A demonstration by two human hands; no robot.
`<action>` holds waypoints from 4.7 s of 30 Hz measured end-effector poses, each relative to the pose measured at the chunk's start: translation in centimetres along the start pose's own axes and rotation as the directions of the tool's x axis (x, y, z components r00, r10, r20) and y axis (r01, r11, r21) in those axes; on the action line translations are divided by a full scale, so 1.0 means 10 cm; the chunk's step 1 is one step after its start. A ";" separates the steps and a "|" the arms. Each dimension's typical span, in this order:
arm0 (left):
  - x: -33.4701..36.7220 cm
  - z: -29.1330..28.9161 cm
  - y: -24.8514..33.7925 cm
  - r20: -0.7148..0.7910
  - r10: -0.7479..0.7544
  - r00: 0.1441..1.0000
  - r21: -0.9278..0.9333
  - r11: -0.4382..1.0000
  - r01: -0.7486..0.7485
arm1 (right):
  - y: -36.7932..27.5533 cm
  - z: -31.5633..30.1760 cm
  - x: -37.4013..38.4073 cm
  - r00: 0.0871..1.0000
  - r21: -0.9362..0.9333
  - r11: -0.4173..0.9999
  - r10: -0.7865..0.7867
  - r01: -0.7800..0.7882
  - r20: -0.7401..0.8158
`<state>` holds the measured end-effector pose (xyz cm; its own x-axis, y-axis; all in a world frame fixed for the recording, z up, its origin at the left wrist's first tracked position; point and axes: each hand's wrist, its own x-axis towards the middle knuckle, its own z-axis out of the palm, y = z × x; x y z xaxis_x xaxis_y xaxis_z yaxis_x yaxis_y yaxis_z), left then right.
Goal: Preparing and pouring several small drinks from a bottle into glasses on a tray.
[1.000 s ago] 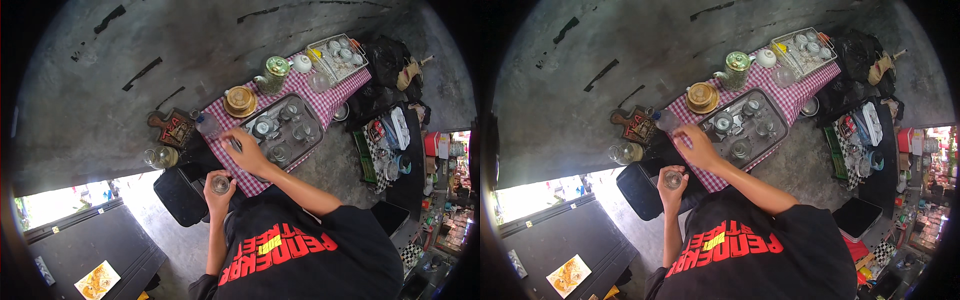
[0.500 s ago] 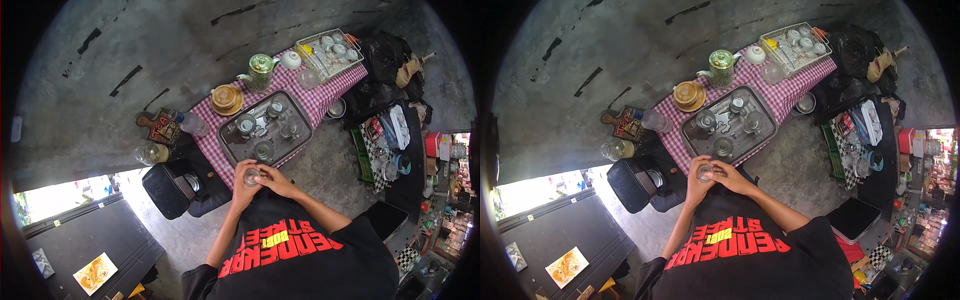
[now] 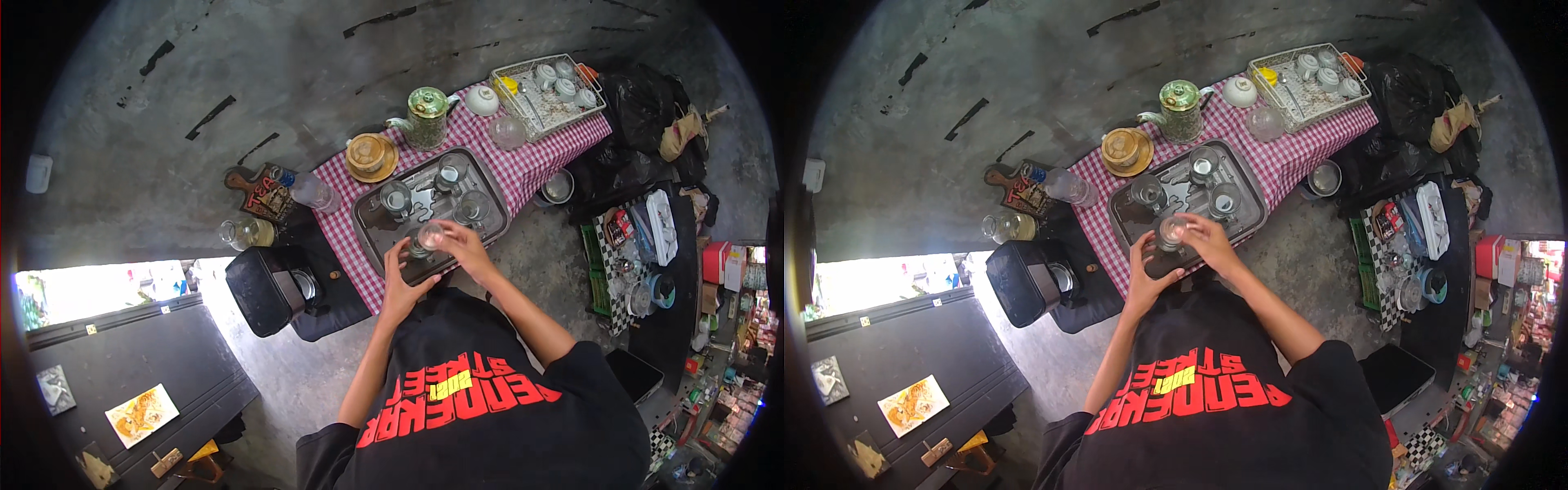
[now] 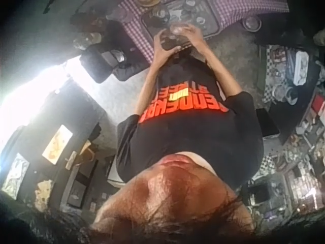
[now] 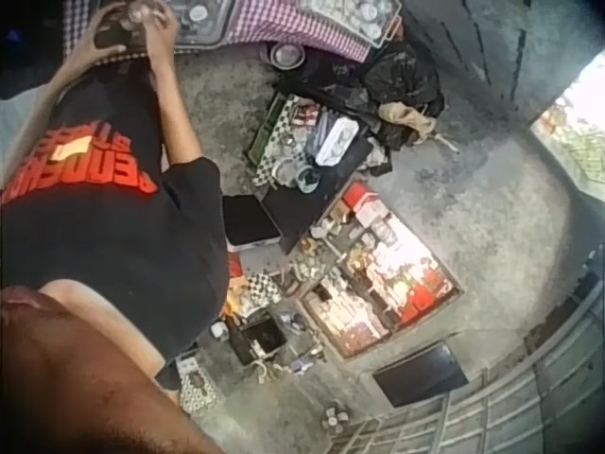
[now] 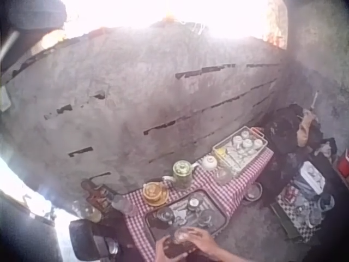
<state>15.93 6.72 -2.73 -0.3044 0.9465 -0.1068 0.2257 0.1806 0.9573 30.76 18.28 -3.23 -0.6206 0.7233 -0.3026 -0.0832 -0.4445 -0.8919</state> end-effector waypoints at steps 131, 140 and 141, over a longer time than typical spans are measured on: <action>0.10 0.45 -0.54 -0.283 -0.132 0.950 -0.027 0.991 0.130 | -0.02 0.05 1.21 0.653 -0.827 -0.250 -0.516 0.503 0.554; 0.09 0.48 -0.50 -0.275 -0.135 0.952 -0.013 0.990 0.137 | -0.07 0.06 1.15 0.871 -0.635 0.710 -0.477 0.305 -0.115; 0.10 0.49 -0.48 -0.281 -0.135 0.950 -0.022 0.991 0.134 | -0.08 0.04 1.14 0.920 -0.483 0.855 -0.326 0.189 -0.217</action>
<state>19.13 8.08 -8.78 -0.5795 0.8002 -0.1549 0.1623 0.2995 0.9402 23.45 26.73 -5.84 -0.3749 0.9251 -0.0607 0.1885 0.0120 -0.9820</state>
